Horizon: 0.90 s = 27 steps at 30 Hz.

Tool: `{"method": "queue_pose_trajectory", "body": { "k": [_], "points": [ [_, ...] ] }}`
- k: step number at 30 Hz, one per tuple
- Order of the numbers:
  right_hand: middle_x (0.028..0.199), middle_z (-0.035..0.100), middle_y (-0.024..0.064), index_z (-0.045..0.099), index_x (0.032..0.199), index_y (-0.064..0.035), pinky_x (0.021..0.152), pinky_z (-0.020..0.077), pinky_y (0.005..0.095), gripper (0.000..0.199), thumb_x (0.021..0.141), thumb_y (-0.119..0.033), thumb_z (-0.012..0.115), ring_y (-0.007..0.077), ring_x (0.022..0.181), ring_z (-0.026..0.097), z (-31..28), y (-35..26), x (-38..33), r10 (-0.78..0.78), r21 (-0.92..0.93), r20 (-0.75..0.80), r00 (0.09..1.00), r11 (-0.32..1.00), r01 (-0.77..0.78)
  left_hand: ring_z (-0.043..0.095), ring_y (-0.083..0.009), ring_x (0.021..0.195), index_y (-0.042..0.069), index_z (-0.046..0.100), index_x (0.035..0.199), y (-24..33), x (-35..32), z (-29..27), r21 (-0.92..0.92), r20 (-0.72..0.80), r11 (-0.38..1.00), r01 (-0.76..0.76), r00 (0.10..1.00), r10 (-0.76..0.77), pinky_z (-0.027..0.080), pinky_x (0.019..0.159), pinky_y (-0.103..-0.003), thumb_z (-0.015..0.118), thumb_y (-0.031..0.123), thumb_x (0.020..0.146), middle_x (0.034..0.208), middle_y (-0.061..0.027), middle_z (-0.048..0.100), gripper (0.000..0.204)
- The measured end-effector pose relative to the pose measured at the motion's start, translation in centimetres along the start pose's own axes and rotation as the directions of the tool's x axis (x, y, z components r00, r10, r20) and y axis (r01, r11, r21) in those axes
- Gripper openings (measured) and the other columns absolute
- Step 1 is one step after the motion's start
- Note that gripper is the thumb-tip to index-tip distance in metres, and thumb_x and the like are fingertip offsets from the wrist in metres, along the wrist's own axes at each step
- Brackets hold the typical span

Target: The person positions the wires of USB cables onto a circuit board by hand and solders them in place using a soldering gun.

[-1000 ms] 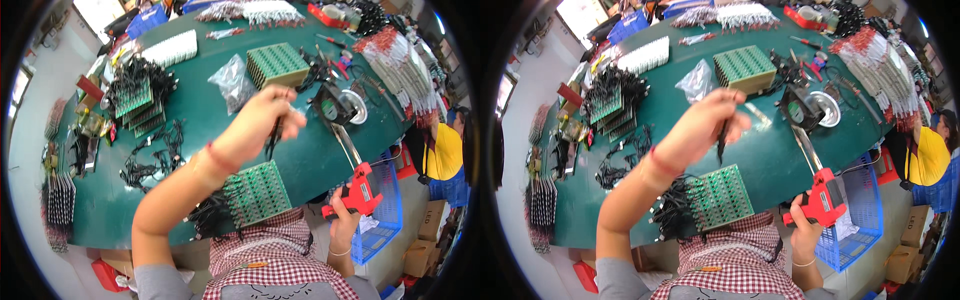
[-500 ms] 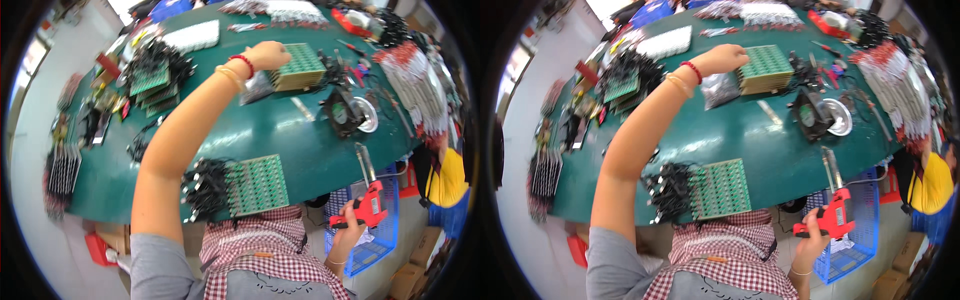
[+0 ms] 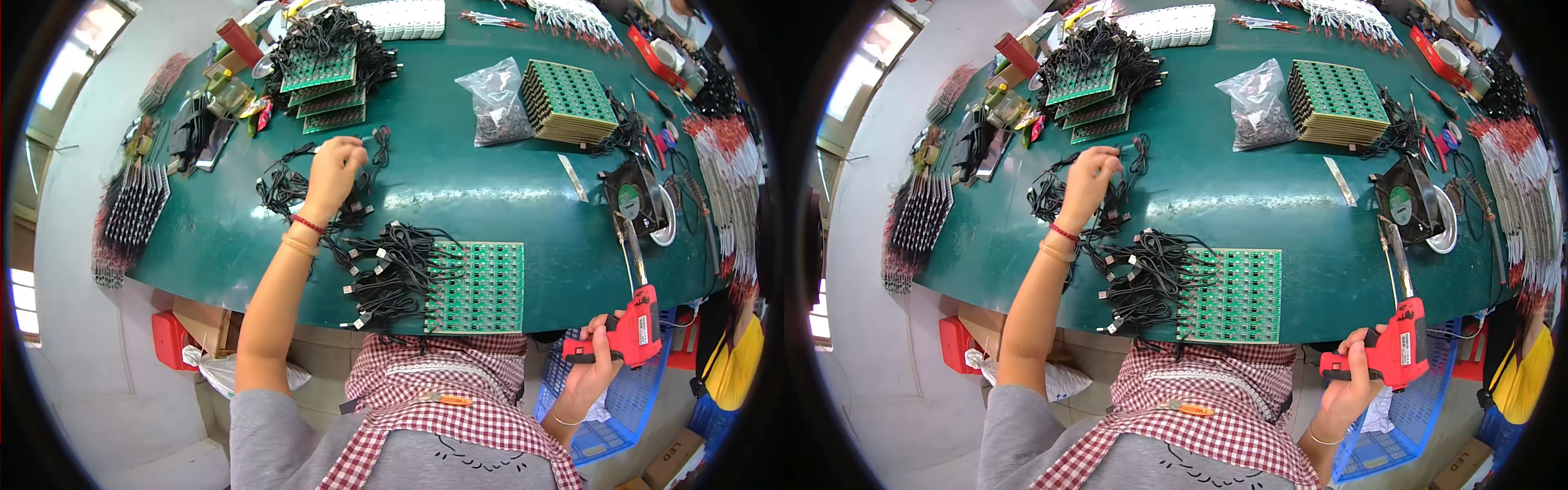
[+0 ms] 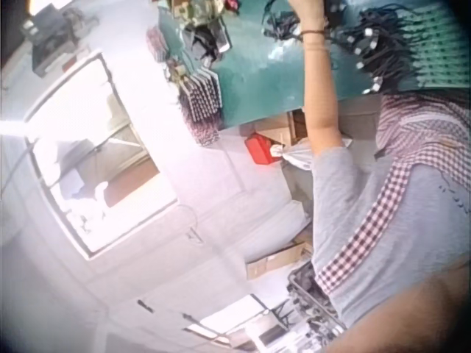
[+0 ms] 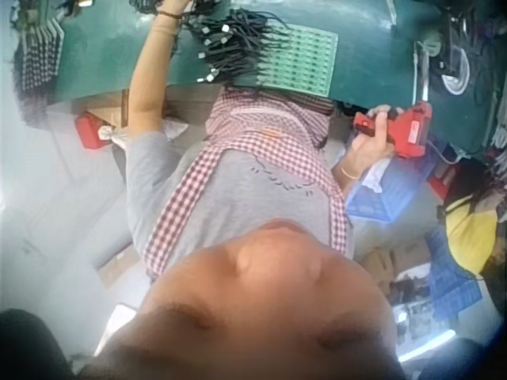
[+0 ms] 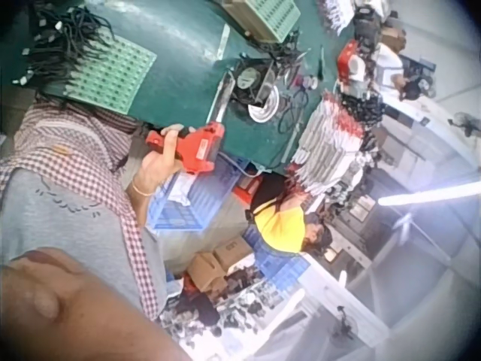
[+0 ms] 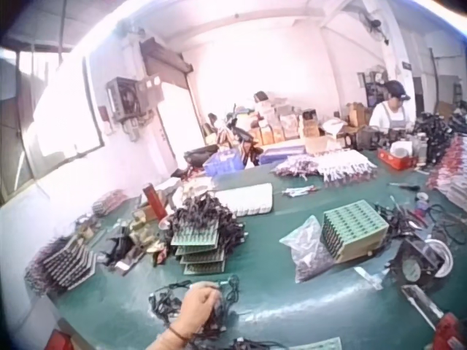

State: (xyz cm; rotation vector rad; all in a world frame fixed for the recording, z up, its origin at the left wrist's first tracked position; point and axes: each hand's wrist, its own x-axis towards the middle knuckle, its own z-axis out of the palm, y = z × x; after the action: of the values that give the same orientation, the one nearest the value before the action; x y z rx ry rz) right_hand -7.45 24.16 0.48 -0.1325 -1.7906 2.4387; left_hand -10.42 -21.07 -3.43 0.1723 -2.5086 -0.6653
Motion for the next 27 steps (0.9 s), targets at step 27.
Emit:
{"method": "queue_pose_trajectory", "body": {
  "k": [27],
  "points": [
    [0.085, 0.06, -0.0001, 0.06, 0.096, -0.0019, 0.067, 0.0452, 0.0228, 0.015, 0.082, -0.004, 0.066, 0.007, 0.075, 0.056, 8.6, 1.7, -3.8, 0.432, -0.246, 0.361, 0.827, 0.899, -0.363, 0.05, -0.0054, 0.062, -0.001, 0.049, 0.096, 19.3, -12.6, -0.3, -0.591, 0.709, 0.475, 0.652, 0.701, -0.079, 0.041, 0.053, -0.02, 0.048, 0.001, 0.091, 0.072, -0.0014, 0.053, 0.005]
  ]
}}
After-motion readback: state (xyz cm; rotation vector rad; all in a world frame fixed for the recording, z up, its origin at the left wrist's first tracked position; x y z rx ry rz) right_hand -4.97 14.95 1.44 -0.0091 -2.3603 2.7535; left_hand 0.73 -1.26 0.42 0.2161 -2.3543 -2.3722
